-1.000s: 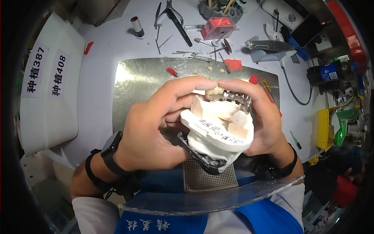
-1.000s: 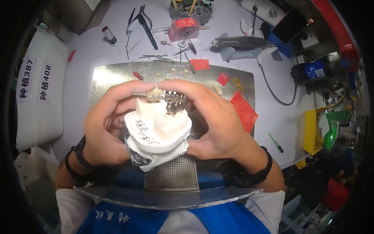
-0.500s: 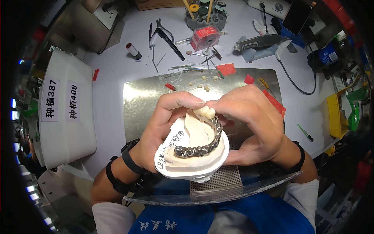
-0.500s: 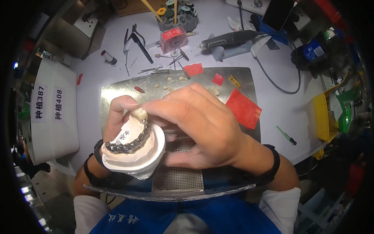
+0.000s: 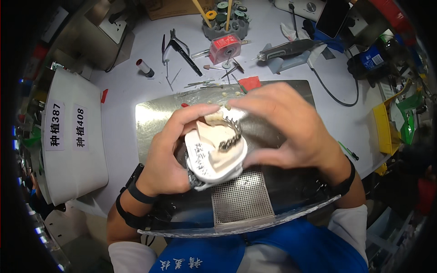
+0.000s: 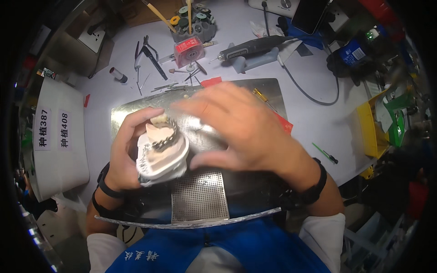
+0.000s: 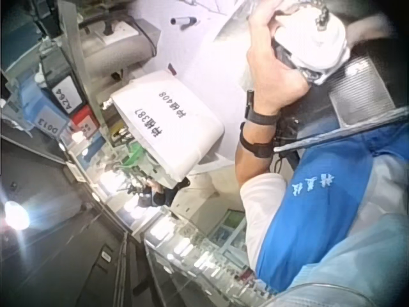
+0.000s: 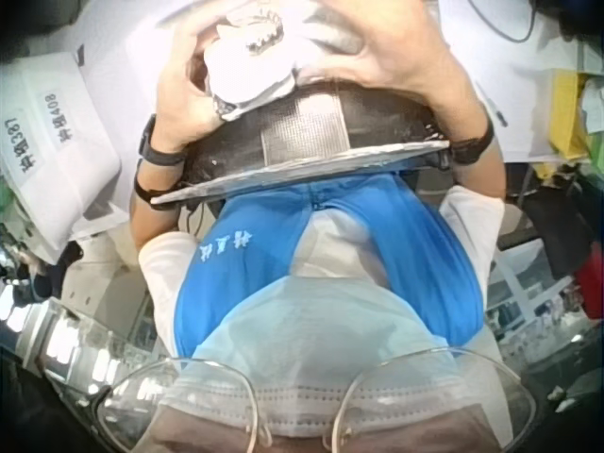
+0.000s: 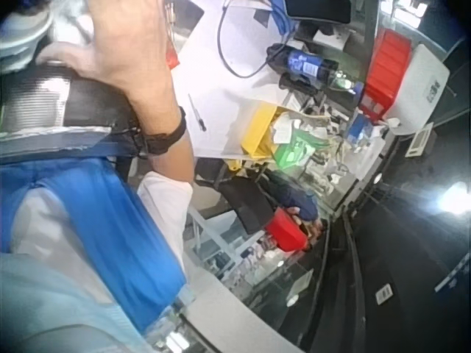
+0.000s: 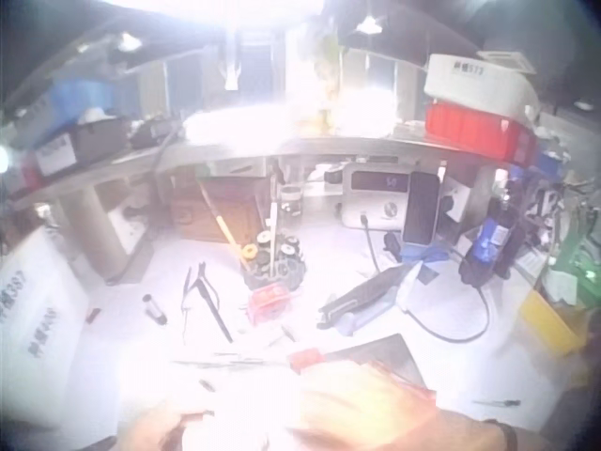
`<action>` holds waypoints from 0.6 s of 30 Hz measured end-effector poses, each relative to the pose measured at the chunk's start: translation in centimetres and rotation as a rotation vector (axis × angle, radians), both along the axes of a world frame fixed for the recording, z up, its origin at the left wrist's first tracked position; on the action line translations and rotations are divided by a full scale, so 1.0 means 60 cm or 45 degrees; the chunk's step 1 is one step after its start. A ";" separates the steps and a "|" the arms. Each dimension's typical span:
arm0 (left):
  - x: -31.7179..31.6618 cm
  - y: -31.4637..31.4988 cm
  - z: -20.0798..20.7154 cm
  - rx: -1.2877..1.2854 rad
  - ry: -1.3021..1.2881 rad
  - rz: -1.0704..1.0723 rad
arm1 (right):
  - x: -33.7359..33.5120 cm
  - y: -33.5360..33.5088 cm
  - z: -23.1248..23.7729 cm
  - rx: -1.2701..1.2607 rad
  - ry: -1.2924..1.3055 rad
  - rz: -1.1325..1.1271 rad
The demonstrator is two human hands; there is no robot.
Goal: Using a handheld rotary tool to grind and shape a dental bridge model on a laboratory workbench.
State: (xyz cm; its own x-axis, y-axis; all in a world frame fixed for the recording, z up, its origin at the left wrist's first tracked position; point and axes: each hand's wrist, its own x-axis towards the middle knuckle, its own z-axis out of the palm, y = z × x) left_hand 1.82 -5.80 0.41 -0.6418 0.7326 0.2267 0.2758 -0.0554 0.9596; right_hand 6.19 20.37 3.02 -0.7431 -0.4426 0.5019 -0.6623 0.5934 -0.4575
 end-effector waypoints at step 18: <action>-0.024 -0.027 0.028 -0.501 0.605 -0.063 | -0.079 0.101 0.047 0.448 0.355 -0.582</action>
